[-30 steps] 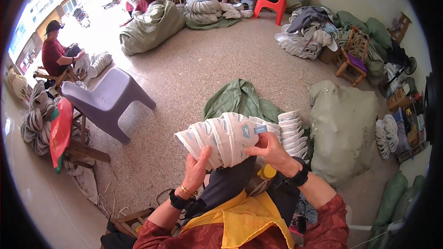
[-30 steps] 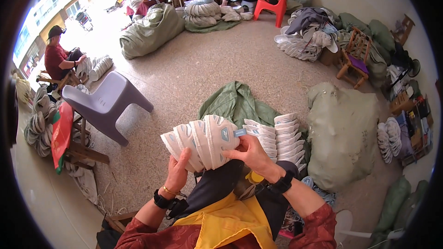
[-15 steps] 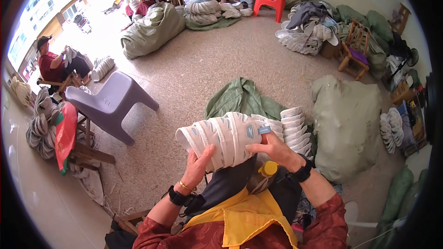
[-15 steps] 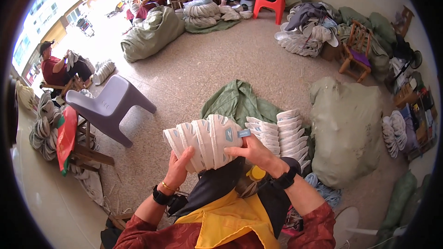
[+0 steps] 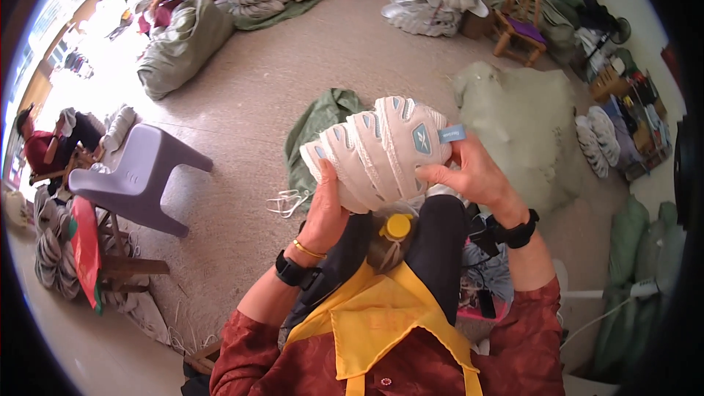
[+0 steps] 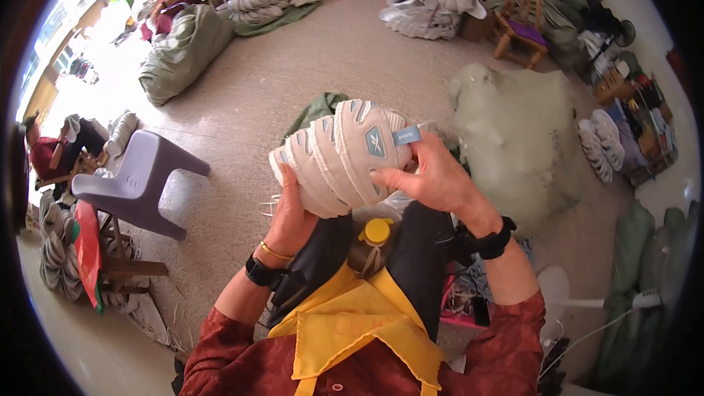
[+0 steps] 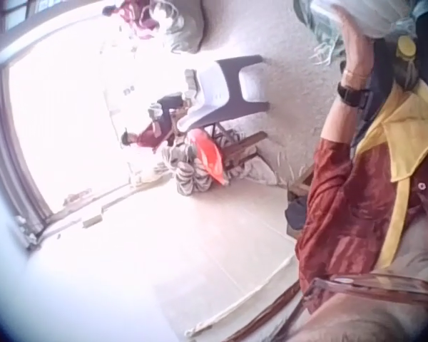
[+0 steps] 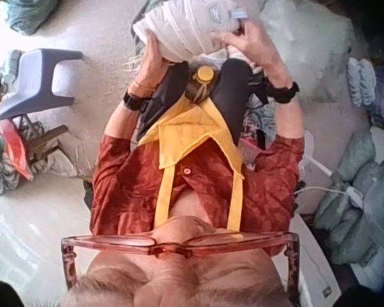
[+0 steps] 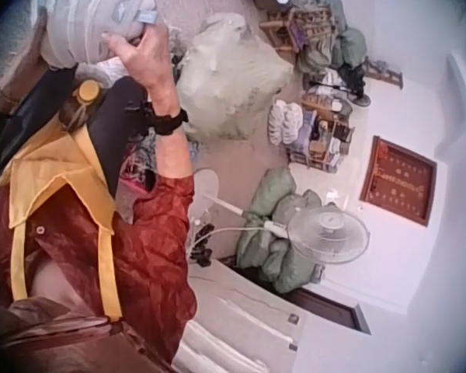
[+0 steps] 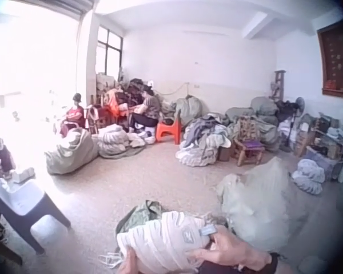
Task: Lacing white sneakers in a shoe manufacturing workshop.
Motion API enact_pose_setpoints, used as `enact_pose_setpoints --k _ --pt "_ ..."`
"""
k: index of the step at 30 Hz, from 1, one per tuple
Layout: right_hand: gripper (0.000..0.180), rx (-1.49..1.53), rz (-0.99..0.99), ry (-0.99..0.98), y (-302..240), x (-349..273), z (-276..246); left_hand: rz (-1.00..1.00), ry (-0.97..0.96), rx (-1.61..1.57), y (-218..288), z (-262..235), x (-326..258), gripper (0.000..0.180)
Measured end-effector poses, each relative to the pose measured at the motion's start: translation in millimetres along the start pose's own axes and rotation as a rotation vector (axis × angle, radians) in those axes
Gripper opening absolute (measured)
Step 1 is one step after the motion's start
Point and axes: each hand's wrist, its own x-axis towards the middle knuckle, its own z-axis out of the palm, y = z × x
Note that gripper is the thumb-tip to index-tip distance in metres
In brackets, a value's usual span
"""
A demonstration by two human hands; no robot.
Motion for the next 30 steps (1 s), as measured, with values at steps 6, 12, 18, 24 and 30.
enact_pose_setpoints --k 6,12,18,24,30 --pt "0.046 -0.161 0.136 -0.023 4 -34 -31 -0.107 -0.058 -0.221 -63 24 4 0.071" --pt "0.047 -0.186 0.162 0.006 8 -52 -29 -0.149 -0.096 -0.341 -85 28 3 0.067" --pt "0.051 -0.227 0.106 -0.023 25 -59 -28 -0.16 -0.149 -0.349 -93 30 -3 0.068" --pt "0.064 -0.437 0.062 -0.037 20 -61 -16 -0.218 -0.094 -0.395 -101 29 -20 0.069" --pt "0.059 -0.535 -0.066 0.018 10 -67 -9 -0.23 -0.091 -0.412 -101 25 -16 0.067"
